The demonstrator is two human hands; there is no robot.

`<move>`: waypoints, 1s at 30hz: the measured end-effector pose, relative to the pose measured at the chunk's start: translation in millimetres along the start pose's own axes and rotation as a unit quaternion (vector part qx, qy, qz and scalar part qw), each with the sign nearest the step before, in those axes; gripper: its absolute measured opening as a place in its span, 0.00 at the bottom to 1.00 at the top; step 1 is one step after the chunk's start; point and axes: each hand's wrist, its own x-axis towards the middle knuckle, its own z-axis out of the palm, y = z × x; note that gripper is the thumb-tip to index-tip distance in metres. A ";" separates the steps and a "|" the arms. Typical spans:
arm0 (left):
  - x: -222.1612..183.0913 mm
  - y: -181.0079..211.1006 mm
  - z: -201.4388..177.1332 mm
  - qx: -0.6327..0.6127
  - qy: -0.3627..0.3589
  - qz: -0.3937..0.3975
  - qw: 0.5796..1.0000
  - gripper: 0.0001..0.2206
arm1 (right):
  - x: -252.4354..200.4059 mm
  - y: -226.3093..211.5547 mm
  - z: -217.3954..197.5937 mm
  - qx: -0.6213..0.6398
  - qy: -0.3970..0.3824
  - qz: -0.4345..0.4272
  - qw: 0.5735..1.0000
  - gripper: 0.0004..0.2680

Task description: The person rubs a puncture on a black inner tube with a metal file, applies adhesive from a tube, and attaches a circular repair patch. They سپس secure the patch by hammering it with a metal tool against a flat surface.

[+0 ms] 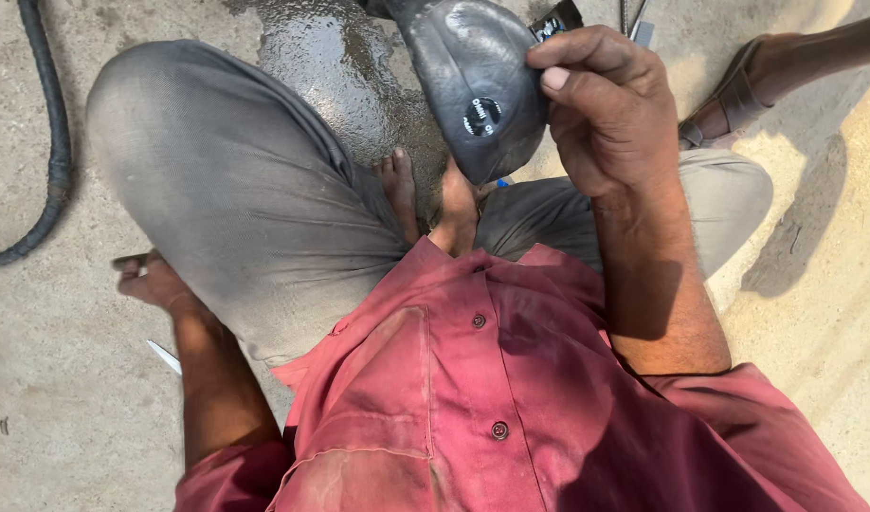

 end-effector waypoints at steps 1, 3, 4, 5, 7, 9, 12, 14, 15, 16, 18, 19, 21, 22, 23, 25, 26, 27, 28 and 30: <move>-1.3 17.5 -9.9 -0.070 -0.015 0.032 0.997 0.15 | 1.3 0.1 1.4 0.003 -0.010 0.001 1.000 0.05; -21.6 88.8 -20.2 -0.173 -0.066 0.088 0.979 0.15 | 3.3 -0.9 6.4 0.009 -0.031 0.003 0.999 0.07; -36.8 130.0 -23.3 -0.192 -0.102 0.109 0.970 0.15 | 5.1 -2.9 9.3 0.012 -0.040 0.004 0.999 0.08; -55.8 175.1 -27.5 -0.215 -0.123 0.129 0.960 0.15 | 7.9 -4.2 13.1 0.018 -0.054 0.002 0.998 0.10; -105.7 263.3 -16.8 -0.182 -0.189 0.150 0.953 0.15 | 13.3 -7.1 21.9 0.036 -0.083 -0.007 0.996 0.13; -160.6 342.4 9.5 -0.109 -0.282 0.179 0.936 0.15 | 16.4 -6.3 31.7 0.058 -0.118 -0.038 0.991 0.17; -234.7 418.5 83.5 0.005 -0.444 0.301 0.844 0.15 | 12.1 2.5 40.6 0.093 -0.146 -0.090 0.981 0.22; -274.8 442.8 137.2 -0.015 -0.432 0.465 0.773 0.14 | 1.6 12.1 41.8 0.117 -0.123 -0.098 0.981 0.24; -285.7 450.6 147.7 -0.037 -0.426 0.493 0.757 0.14 | -3.1 14.8 39.2 0.082 -0.087 -0.097 0.988 0.21; -295.6 453.8 157.4 -0.058 -0.419 0.521 0.741 0.13 | -6.9 17.1 36.3 0.046 -0.050 -0.096 0.993 0.19; -302.3 450.5 162.4 -0.081 -0.422 0.531 0.730 0.13 | -8.8 17.1 30.0 0.055 -0.003 -0.084 0.995 0.17; -297.8 445.4 154.7 -0.074 -0.402 0.515 0.754 0.11 | -8.5 16.3 28.2 0.101 0.008 -0.074 0.992 0.17; -278.2 433.5 140.5 -0.051 -0.372 0.395 0.839 0.10 | -7.6 11.2 25.3 0.135 0.018 -0.068 0.988 0.17; -268.7 426.8 137.8 -0.032 -0.362 0.284 0.887 0.15 | -5.8 7.1 23.6 0.122 0.018 -0.071 0.990 0.17; -258.5 419.9 144.0 -0.037 -0.405 0.286 0.868 0.21 | -4.6 2.9 22.2 0.108 0.021 -0.075 0.991 0.17; -241.3 408.5 169.9 -0.048 -0.485 0.285 0.826 0.35 | 0.7 2.0 25.3 0.116 0.008 -0.073 0.991 0.16; -239.8 403.4 181.1 -0.137 -0.553 0.185 0.801 0.37 | 2.3 1.3 27.3 0.119 0.000 -0.070 0.990 0.15; -242.1 399.5 193.5 -0.226 -0.604 0.081 0.760 0.40 | 3.4 -0.8 28.8 0.110 -0.002 -0.066 0.992 0.16; -244.9 397.7 206.5 -0.310 -0.641 -0.025 0.702 0.42 | 3.1 -2.7 30.9 0.101 -0.005 -0.062 0.993 0.16; -241.0 403.0 230.5 -0.422 -0.649 -0.127 0.620 0.44 | 4.3 -6.6 35.4 0.080 -0.009 -0.070 0.994 0.16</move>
